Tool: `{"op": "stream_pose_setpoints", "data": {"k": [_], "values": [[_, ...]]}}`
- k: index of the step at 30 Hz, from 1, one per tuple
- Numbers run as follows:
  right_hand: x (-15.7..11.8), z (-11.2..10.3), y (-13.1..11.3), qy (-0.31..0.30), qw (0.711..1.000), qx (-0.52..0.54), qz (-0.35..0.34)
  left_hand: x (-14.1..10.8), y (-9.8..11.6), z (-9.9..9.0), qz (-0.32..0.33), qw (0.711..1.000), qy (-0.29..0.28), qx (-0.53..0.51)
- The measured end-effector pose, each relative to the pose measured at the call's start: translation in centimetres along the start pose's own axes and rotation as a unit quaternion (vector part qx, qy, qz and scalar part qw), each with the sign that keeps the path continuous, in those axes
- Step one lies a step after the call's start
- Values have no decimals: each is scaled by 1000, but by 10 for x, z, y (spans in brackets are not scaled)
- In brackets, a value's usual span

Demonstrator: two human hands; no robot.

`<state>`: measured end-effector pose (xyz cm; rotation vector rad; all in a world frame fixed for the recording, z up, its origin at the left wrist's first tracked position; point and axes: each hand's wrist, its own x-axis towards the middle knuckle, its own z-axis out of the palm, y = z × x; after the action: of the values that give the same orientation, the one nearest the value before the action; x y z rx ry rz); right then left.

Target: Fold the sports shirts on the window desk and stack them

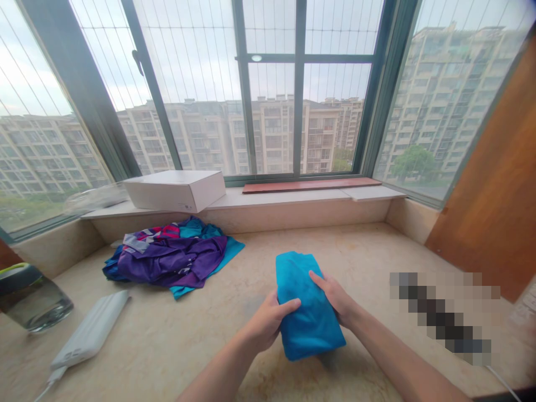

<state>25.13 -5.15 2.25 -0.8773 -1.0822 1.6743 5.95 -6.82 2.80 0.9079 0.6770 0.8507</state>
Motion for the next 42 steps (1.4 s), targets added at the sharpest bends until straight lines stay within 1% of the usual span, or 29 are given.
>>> {"op": "stream_pose_setpoints", "data": {"k": [1, 2, 5, 6, 8, 11, 13, 16, 18, 21, 23, 25, 27, 28, 30, 32, 34, 35, 36, 37, 39, 40, 41, 42], "values": [[1, 0, 2, 23, 999, -17, -32, 1, 0, 1, 6, 1000, 6, 2], [2, 0, 3, 36, 996, -38, -66, 2, 0, 1, 16, 999, 27, 7], [3, 3, 8, 32, 982, -114, -146, 7, 1, 1, 74, 989, 118, 41], [3, 4, 9, 30, 976, -139, -164, 8, 1, 0, 95, 984, 137, 56], [3, 5, 10, 45, 963, -181, -193, 10, 1, -1, 127, 977, 147, 87], [3, 4, 9, 81, 951, -203, -219, 8, 0, -2, 145, 974, 137, 109], [3, 1, 8, 93, 952, -197, -214, 6, -1, -1, 135, 979, 114, 101], [2, -2, 5, 100, 954, -202, -198, 4, -2, 0, 97, 991, 69, 70], [1, -1, 3, 91, 951, -222, -195, 5, -3, 0, 84, 993, 68, 52], [-1, 3, 1, 74, 949, -239, -191, 8, -5, 0, 86, 987, 130, 25], [-4, 7, 0, 52, 960, -222, -161, 12, -5, -2, 79, 982, 174, -5], [-8, 10, 0, -3, 976, -192, -102, 16, -4, -6, 67, 975, 207, -38], [-11, 12, 0, -73, 982, -166, -52, 19, -2, -10, 63, 968, 236, -64], [-13, 11, 1, -97, 981, -162, -44, 20, 0, -13, 64, 964, 249, -72], [-13, 7, -2, -123, 975, -180, -51, 22, 4, -18, 77, 957, 271, -76], [-9, -4, -9, -138, 964, -218, -57, 23, 6, -24, 93, 952, 286, -59], [-3, -20, -22, -157, 951, -263, -48, 25, 7, -31, 94, 951, 294, -16], [1, -30, -30, -155, 942, -295, -40, 27, 6, -35, 94, 951, 294, 16], [4, -40, -38, -135, 929, -343, -34, 28, 6, -39, 98, 950, 291, 51], [7, -48, -45, -96, 911, -401, -32, 30, 5, -43, 111, 947, 288, 87], [12, -59, -52, 4, 862, -506, -37, 34, 4, -52, 158, 931, 290, 154], [14, -60, -52, 45, 842, -536, -43, 35, 5, -55, 182, 920, 294, 184], [16, -58, -48, 72, 828, -554, -50, 36, 5, -58, 200, 909, 299, 210], [17, -54, -41, 84, 816, -569, -57, 37, 6, -60, 211, 901, 299, 233]]}}
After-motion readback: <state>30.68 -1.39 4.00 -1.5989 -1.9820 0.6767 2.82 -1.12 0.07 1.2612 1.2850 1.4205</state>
